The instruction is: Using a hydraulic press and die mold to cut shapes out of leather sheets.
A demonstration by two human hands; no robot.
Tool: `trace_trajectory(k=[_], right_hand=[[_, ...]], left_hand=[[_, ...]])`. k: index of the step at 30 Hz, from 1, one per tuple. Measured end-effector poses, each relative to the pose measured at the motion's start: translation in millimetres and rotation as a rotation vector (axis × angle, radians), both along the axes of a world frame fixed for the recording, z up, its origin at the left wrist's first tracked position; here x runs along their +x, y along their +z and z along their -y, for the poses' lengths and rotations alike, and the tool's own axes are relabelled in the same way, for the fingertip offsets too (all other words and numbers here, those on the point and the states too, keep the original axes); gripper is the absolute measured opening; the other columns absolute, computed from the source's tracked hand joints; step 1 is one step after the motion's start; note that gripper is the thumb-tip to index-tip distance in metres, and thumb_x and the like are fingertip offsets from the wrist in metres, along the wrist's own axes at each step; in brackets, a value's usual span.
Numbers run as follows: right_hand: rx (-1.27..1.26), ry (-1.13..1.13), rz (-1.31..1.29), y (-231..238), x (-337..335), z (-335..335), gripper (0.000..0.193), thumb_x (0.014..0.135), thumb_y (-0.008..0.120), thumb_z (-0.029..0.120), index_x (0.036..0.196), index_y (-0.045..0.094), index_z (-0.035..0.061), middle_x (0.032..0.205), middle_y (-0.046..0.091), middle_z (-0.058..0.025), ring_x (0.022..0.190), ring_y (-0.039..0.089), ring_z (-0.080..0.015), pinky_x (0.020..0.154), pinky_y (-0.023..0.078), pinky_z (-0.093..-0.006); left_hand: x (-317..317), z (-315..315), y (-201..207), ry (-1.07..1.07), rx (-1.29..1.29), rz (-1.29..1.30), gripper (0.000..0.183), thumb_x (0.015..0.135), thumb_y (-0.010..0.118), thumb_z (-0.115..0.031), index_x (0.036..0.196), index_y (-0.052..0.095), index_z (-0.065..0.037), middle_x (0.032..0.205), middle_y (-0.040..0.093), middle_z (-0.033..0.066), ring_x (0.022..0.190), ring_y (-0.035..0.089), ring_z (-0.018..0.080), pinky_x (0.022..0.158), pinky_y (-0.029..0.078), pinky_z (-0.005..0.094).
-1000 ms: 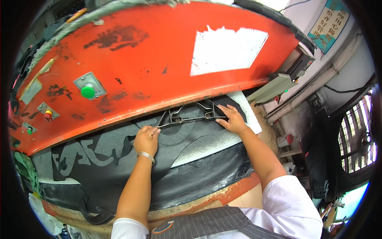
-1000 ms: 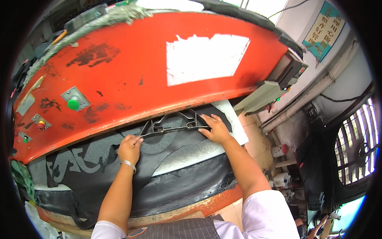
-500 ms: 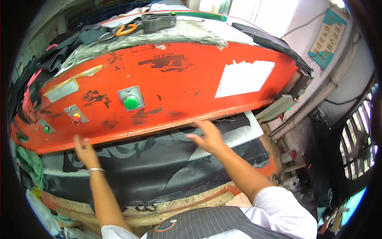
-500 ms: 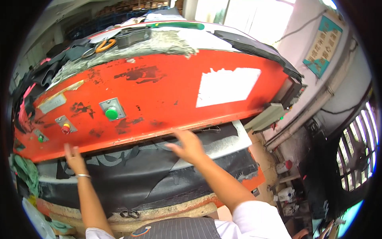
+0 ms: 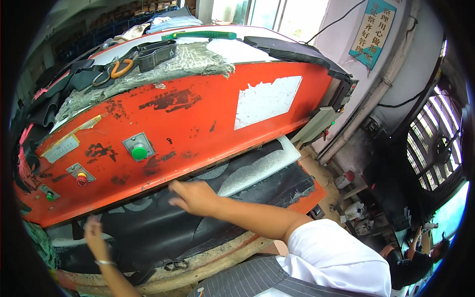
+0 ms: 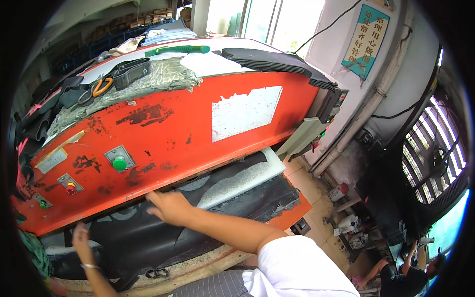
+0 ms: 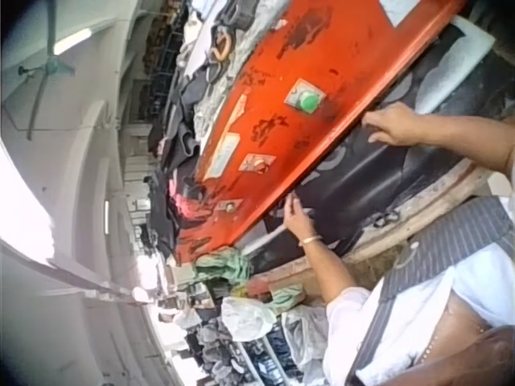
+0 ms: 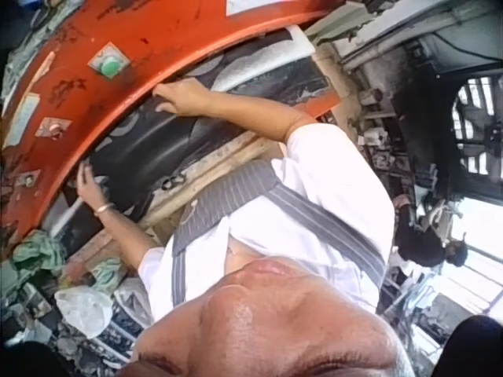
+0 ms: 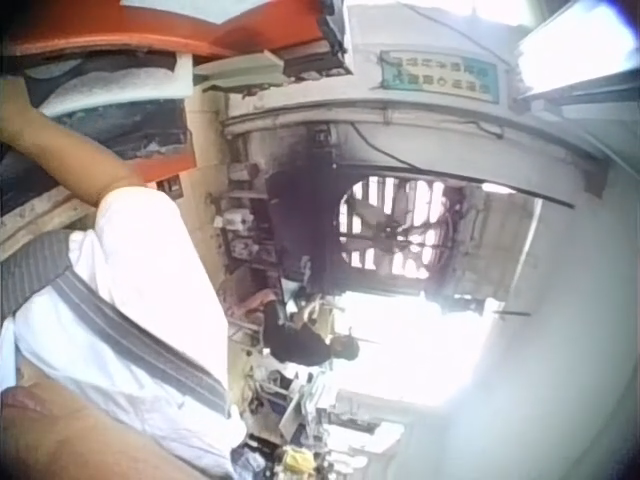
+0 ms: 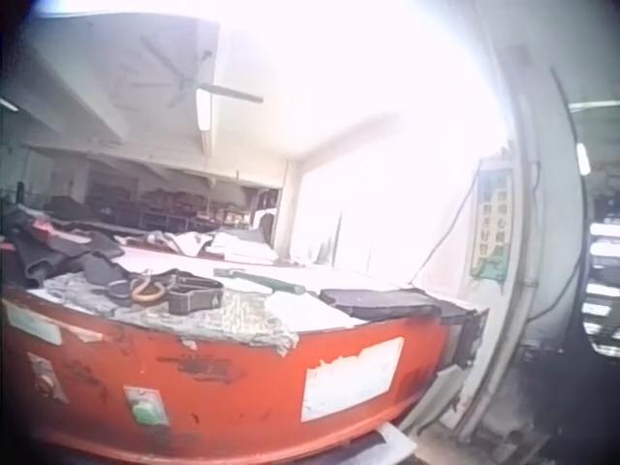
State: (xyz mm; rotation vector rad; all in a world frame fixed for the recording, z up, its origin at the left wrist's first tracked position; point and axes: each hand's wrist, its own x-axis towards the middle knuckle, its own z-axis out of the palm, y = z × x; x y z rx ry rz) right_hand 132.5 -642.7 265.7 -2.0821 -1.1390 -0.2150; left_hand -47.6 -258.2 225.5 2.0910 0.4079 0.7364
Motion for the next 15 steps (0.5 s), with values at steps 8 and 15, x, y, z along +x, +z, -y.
trace_trajectory(k=[8,15], right_hand=[[-0.506,0.218,-0.31,-48,-95,127,0.048,0.078,0.07,0.042,0.106,0.056,0.0056,0.098,0.063,-0.0156,0.093,0.062,-0.0344,0.077,0.05,-0.0442],[-0.416,0.168,-0.071,-88,-130,149,0.05,0.061,0.08,0.028,0.101,0.061,0.004,0.096,0.058,-0.01,0.095,0.055,-0.0279,0.081,0.049,-0.038]], left_hand=[[-28,298,-22,-0.635,0.073,-0.26,0.015,0.082,0.068,-0.018,0.091,0.073,-0.007,0.089,0.07,0.0132,0.079,0.067,0.028,0.073,0.053,0.0344],[-28,353,-36,-0.456,0.299,-0.265,0.017,0.075,0.068,-0.021,0.083,0.071,-0.006,0.078,0.065,0.0123,0.076,0.061,0.0325,0.071,0.049,0.042]])
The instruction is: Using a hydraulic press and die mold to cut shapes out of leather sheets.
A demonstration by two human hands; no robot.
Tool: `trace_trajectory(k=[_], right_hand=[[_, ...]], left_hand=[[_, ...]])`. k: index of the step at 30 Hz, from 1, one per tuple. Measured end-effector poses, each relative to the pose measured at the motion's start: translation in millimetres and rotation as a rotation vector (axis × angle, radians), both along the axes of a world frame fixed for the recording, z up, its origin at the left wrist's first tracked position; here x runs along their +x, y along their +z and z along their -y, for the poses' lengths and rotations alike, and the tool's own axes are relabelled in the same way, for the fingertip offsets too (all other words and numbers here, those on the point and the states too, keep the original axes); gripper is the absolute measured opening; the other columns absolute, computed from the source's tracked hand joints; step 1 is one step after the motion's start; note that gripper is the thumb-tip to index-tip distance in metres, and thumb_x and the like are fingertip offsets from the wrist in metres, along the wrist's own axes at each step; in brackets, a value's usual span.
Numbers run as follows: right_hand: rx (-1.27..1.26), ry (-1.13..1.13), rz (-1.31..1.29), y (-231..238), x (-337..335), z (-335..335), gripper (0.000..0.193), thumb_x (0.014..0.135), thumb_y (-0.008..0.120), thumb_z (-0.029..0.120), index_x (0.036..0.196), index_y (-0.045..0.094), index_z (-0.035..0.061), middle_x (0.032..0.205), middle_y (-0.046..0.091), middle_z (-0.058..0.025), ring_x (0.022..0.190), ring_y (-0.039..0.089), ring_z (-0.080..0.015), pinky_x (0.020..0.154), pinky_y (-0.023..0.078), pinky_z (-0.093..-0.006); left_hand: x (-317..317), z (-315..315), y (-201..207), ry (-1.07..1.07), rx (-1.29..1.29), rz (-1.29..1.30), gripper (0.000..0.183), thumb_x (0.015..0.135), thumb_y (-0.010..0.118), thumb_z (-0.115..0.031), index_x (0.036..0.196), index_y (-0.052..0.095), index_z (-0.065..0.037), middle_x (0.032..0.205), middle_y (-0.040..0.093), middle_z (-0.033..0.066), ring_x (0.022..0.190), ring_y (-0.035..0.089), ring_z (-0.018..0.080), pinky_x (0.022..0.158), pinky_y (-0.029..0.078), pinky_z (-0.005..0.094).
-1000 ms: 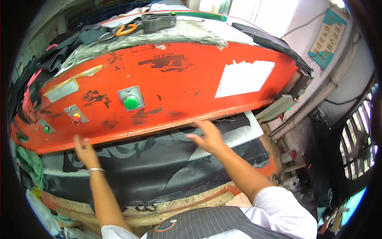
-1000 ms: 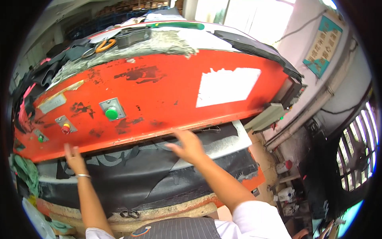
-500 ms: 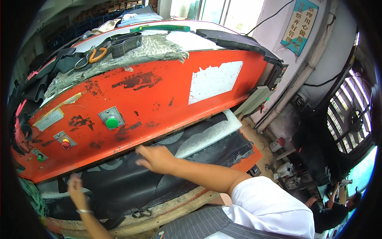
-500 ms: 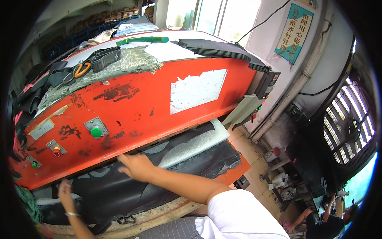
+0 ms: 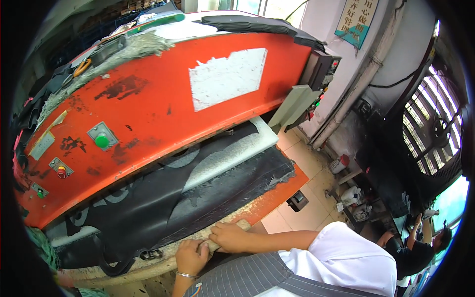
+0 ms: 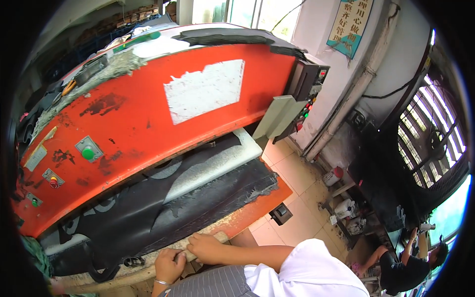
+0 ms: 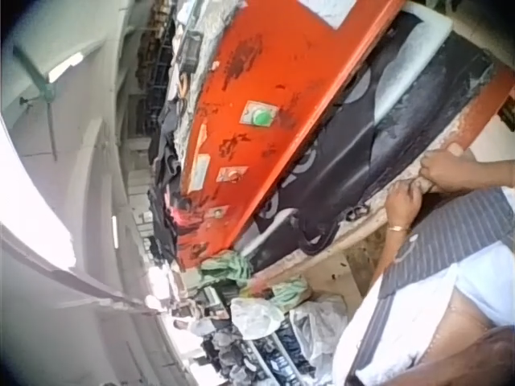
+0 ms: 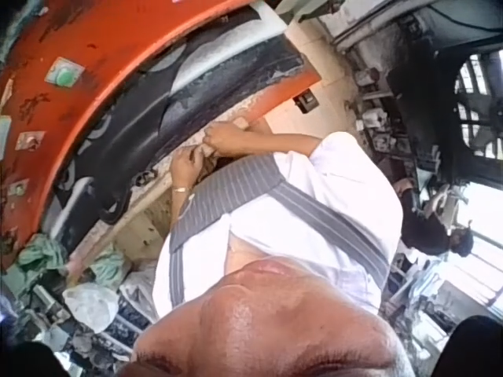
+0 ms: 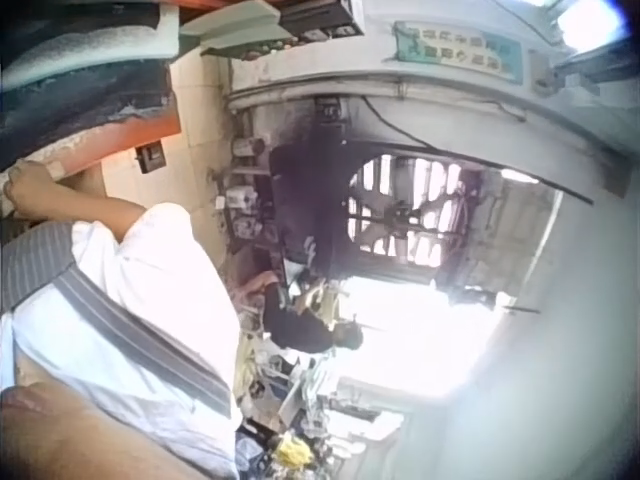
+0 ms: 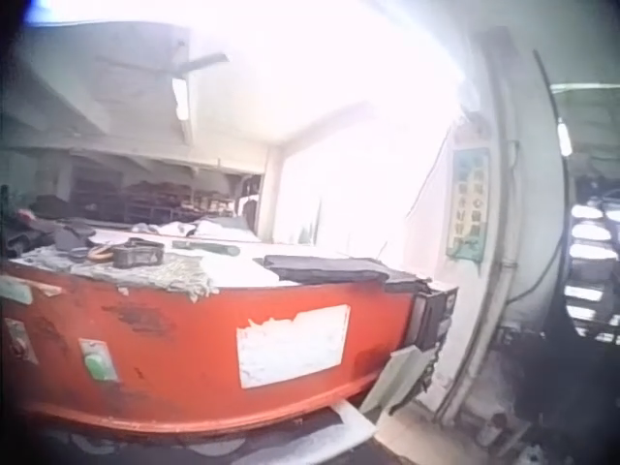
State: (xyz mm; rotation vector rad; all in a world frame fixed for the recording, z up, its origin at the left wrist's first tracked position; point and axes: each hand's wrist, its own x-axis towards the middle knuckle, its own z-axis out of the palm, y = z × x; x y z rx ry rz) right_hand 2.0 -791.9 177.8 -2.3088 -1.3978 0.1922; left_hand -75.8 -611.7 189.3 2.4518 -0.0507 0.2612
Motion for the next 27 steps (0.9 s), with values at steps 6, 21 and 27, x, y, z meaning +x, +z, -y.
trace_trajectory(k=[6,21,27], right_hand=[[-0.027,0.108,-0.084,1,16,4,0.04,0.068,0.076,0.027,0.099,0.064,0.0037,0.097,0.061,-0.0104,0.097,0.057,-0.0283,0.08,0.051,-0.038],[-0.031,-0.495,0.209,30,261,36,0.075,0.072,0.075,0.048,0.136,0.048,0.0191,0.129,0.048,-0.0227,0.119,0.044,-0.0351,0.093,0.04,-0.0429],[-0.002,-0.482,0.172,22,252,46,0.067,0.07,0.078,0.041,0.123,0.055,0.0083,0.12,0.051,-0.0201,0.11,0.048,-0.0332,0.092,0.043,-0.0423]], left_hand=[[8,7,1,0.104,0.029,-0.063,0.016,0.07,0.07,-0.019,0.068,0.068,-0.004,0.069,0.063,0.0134,0.069,0.06,0.0325,0.064,0.048,0.0415],[200,-63,-18,0.405,-0.139,0.177,0.035,0.09,0.053,-0.006,0.125,0.057,-0.003,0.128,0.057,0.0195,0.121,0.056,0.0279,0.101,0.043,0.0363],[216,-50,-46,0.372,0.298,0.023,0.041,0.092,0.044,-0.005,0.131,0.054,-0.003,0.14,0.05,0.0139,0.134,0.04,0.0324,0.112,0.029,0.0428]])
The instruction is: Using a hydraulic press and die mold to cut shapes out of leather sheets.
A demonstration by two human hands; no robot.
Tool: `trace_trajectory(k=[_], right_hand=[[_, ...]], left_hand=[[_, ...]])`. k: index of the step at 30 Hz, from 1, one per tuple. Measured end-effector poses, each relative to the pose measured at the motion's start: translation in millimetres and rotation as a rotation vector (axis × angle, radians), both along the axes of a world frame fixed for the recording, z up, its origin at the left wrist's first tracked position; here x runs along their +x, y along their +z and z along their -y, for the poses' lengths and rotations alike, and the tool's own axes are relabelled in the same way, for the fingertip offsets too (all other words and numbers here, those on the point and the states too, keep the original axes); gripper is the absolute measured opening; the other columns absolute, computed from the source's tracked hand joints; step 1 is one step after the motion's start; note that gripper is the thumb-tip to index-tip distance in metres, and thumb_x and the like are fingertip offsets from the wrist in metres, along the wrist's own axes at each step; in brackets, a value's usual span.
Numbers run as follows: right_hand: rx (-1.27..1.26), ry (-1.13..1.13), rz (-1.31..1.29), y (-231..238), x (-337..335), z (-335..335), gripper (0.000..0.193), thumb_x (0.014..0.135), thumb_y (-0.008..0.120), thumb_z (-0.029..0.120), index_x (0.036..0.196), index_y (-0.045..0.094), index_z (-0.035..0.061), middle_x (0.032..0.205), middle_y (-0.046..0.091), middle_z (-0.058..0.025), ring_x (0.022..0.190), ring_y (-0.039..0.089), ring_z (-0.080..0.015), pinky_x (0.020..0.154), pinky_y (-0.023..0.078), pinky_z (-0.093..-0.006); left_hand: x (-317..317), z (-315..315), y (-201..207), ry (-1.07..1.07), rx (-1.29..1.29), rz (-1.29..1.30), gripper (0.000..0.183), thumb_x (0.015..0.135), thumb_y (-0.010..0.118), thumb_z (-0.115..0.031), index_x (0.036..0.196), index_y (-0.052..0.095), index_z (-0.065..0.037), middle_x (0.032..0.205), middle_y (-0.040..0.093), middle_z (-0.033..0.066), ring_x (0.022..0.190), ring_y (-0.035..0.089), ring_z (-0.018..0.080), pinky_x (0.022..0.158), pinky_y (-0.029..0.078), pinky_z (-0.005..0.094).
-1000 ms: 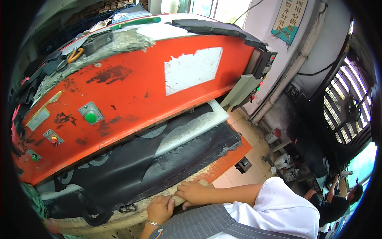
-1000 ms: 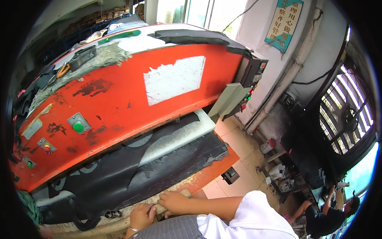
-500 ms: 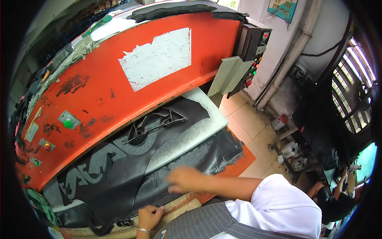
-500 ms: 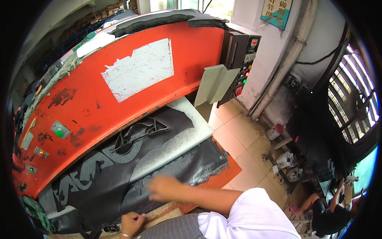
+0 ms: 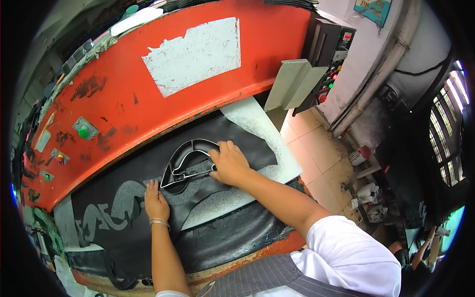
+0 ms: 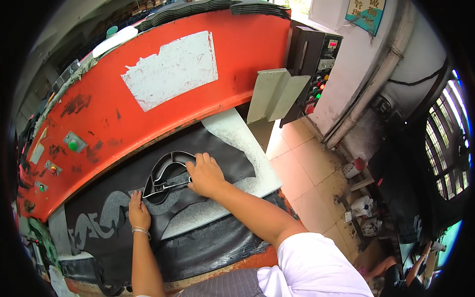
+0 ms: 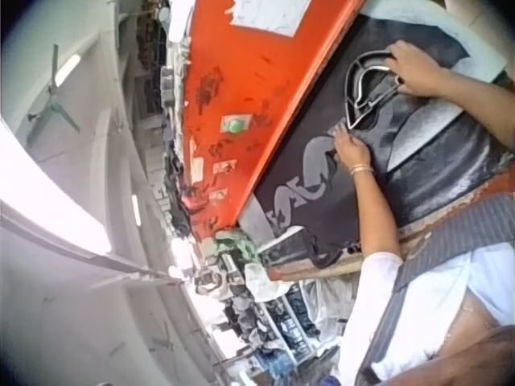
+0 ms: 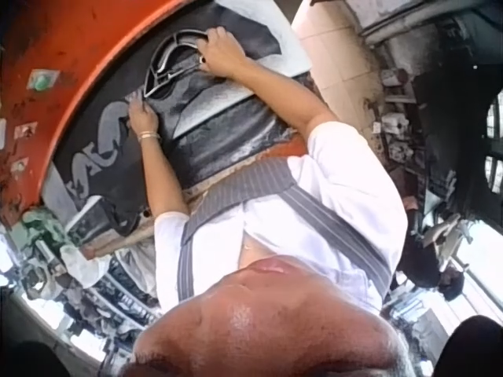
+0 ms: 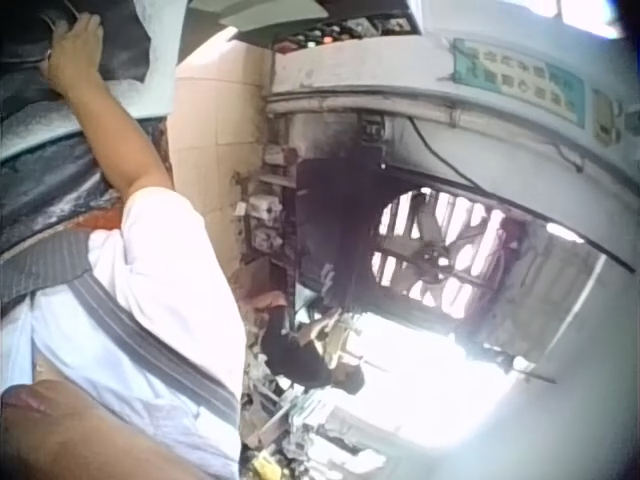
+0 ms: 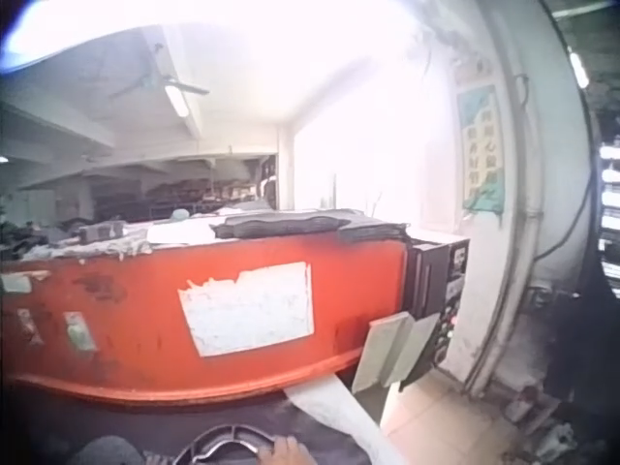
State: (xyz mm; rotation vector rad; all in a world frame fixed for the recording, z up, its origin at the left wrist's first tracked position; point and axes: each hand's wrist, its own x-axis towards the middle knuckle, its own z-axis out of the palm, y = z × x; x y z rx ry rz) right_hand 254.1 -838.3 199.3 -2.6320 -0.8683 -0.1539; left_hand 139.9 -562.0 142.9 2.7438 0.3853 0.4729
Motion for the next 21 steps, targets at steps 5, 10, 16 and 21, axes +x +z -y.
trace_trajectory(k=[5,10,16,21], right_hand=[[0.162,-0.17,-0.029,23,-24,47,0.068,0.065,0.08,0.036,0.12,0.057,0.0031,0.12,0.051,-0.0211,0.111,0.047,-0.0369,0.096,0.042,-0.0431],[0.238,-0.466,-0.103,7,-17,71,0.068,0.066,0.08,0.037,0.12,0.058,0.0008,0.121,0.049,-0.0243,0.116,0.044,-0.0388,0.099,0.041,-0.0431],[0.173,-0.519,-0.083,-7,-10,58,0.063,0.068,0.08,0.035,0.117,0.058,0.001,0.121,0.049,-0.0249,0.116,0.044,-0.0392,0.097,0.042,-0.0446],[0.157,-0.573,-0.124,-9,-2,42,0.063,0.069,0.08,0.035,0.115,0.056,0.0004,0.121,0.05,-0.0251,0.114,0.045,-0.0395,0.095,0.043,-0.0441]], left_hand=[[-2,8,-2,0.0,0.015,0.019,0.04,0.09,0.045,-0.005,0.128,0.056,-0.001,0.139,0.05,0.0183,0.133,0.042,0.0348,0.112,0.029,0.0452],[-4,9,4,0.033,0.051,0.001,0.04,0.091,0.044,-0.005,0.129,0.055,-0.001,0.141,0.048,0.0179,0.134,0.041,0.0338,0.112,0.029,0.0442],[-11,16,3,0.046,0.043,-0.023,0.04,0.091,0.045,-0.006,0.13,0.055,-0.002,0.141,0.048,0.0169,0.134,0.041,0.0331,0.113,0.029,0.0441],[-12,18,2,0.048,0.063,-0.014,0.04,0.091,0.045,-0.007,0.129,0.055,-0.002,0.14,0.049,0.0171,0.134,0.041,0.033,0.112,0.029,0.0443]])
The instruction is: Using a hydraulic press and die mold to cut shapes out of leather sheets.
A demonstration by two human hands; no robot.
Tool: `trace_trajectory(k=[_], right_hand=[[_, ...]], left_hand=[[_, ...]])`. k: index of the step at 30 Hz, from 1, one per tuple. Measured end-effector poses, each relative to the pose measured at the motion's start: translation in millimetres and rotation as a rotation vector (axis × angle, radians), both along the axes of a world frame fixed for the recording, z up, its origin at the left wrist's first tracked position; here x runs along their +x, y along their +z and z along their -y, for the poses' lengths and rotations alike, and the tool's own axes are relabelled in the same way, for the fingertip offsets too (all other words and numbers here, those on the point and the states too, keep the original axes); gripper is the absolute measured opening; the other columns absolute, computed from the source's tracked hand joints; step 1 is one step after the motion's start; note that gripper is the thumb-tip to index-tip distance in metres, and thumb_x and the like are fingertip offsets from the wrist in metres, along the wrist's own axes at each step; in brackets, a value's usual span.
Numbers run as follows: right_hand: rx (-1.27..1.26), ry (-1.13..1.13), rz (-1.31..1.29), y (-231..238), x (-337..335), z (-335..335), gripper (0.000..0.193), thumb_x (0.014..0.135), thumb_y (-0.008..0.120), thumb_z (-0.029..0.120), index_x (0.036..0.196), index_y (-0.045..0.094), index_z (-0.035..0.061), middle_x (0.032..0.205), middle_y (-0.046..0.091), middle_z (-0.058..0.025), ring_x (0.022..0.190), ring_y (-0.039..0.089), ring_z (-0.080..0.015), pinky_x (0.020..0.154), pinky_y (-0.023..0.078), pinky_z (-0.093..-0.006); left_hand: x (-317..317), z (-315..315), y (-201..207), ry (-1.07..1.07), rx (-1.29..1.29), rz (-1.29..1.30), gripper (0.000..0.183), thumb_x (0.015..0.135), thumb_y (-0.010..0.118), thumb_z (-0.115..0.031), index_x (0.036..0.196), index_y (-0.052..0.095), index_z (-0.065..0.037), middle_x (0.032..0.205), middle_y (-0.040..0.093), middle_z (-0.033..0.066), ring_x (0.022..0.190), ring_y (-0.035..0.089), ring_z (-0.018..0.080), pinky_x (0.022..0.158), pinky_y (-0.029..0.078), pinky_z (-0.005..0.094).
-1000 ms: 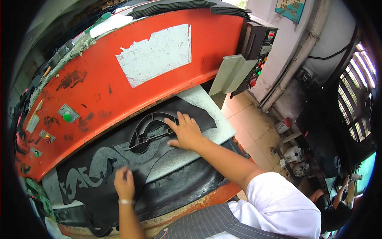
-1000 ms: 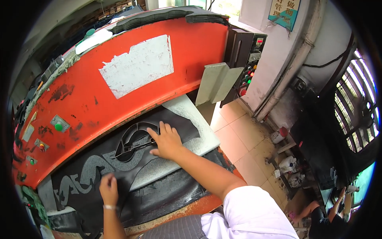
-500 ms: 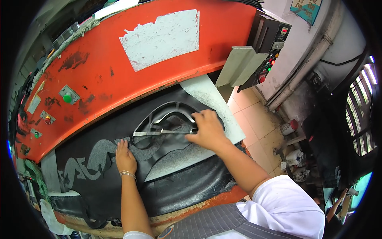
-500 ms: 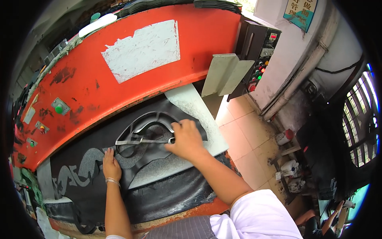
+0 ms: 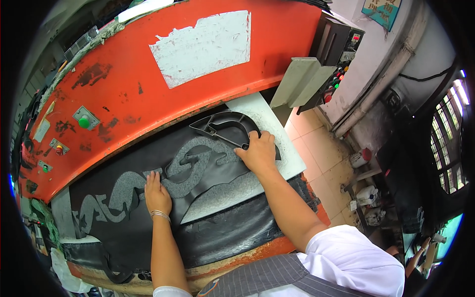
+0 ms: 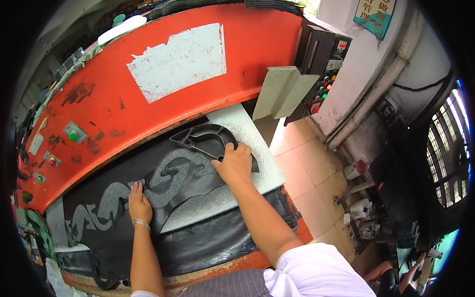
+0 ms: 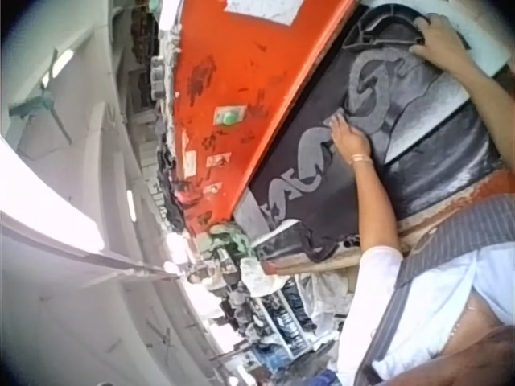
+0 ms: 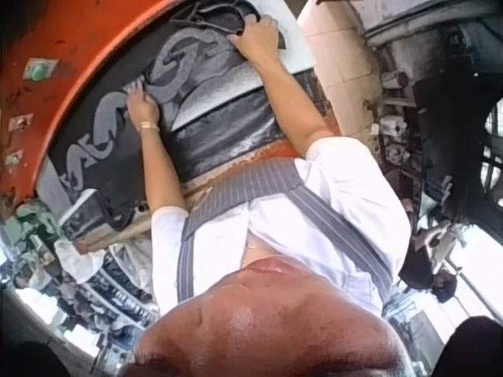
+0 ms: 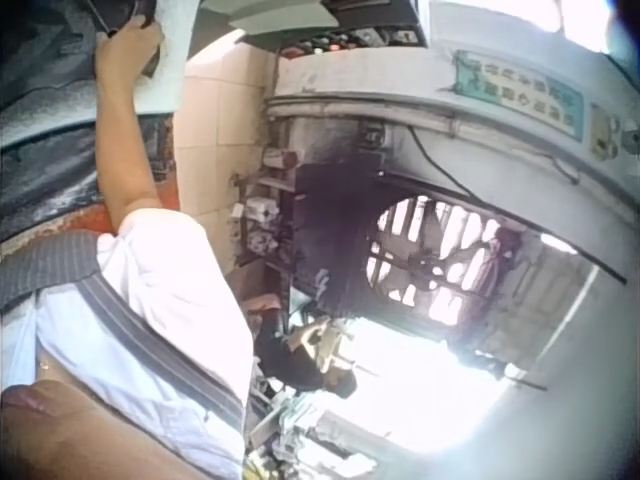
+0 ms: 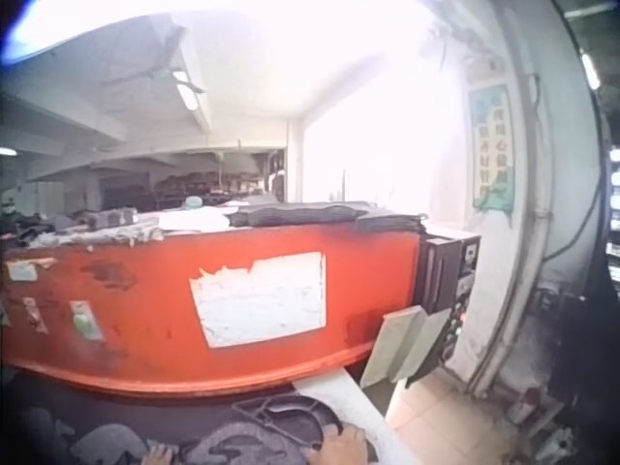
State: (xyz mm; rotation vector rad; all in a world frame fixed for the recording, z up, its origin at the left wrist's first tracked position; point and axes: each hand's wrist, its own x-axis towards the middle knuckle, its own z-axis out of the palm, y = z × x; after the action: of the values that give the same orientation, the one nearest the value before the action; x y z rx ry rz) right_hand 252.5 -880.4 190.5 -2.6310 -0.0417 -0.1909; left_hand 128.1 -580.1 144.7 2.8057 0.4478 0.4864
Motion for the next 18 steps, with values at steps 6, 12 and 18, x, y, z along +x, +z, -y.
trace_trajectory(k=[6,12,18], right_hand=[[0.022,0.042,0.061,-6,4,23,0.071,0.068,0.081,0.038,0.124,0.054,0.0028,0.124,0.051,-0.0249,0.116,0.046,-0.0409,0.1,0.039,-0.0423],[0.152,0.527,-0.049,-7,-7,95,0.068,0.073,0.079,0.029,0.133,0.051,0.0147,0.141,0.046,-0.0174,0.137,0.036,-0.0309,0.107,0.028,-0.0452],[0.11,0.584,0.127,-20,-8,103,0.04,0.07,0.079,0.026,0.103,0.063,0.0099,0.123,0.061,-0.0187,0.126,0.049,-0.032,0.102,0.032,-0.0436]], left_hand=[[9,-2,2,-0.016,-0.005,0.022,0.04,0.09,0.045,-0.006,0.129,0.055,-0.001,0.14,0.049,0.0174,0.134,0.041,0.0329,0.112,0.029,0.0448],[9,-3,4,-0.002,0.006,0.023,0.04,0.09,0.045,-0.006,0.129,0.055,-0.002,0.14,0.049,0.0162,0.134,0.041,0.0323,0.112,0.029,0.0447],[9,1,1,0.0,0.011,0.016,0.04,0.091,0.044,-0.007,0.129,0.056,-0.003,0.141,0.049,0.0139,0.135,0.04,0.0307,0.113,0.029,0.0437]])
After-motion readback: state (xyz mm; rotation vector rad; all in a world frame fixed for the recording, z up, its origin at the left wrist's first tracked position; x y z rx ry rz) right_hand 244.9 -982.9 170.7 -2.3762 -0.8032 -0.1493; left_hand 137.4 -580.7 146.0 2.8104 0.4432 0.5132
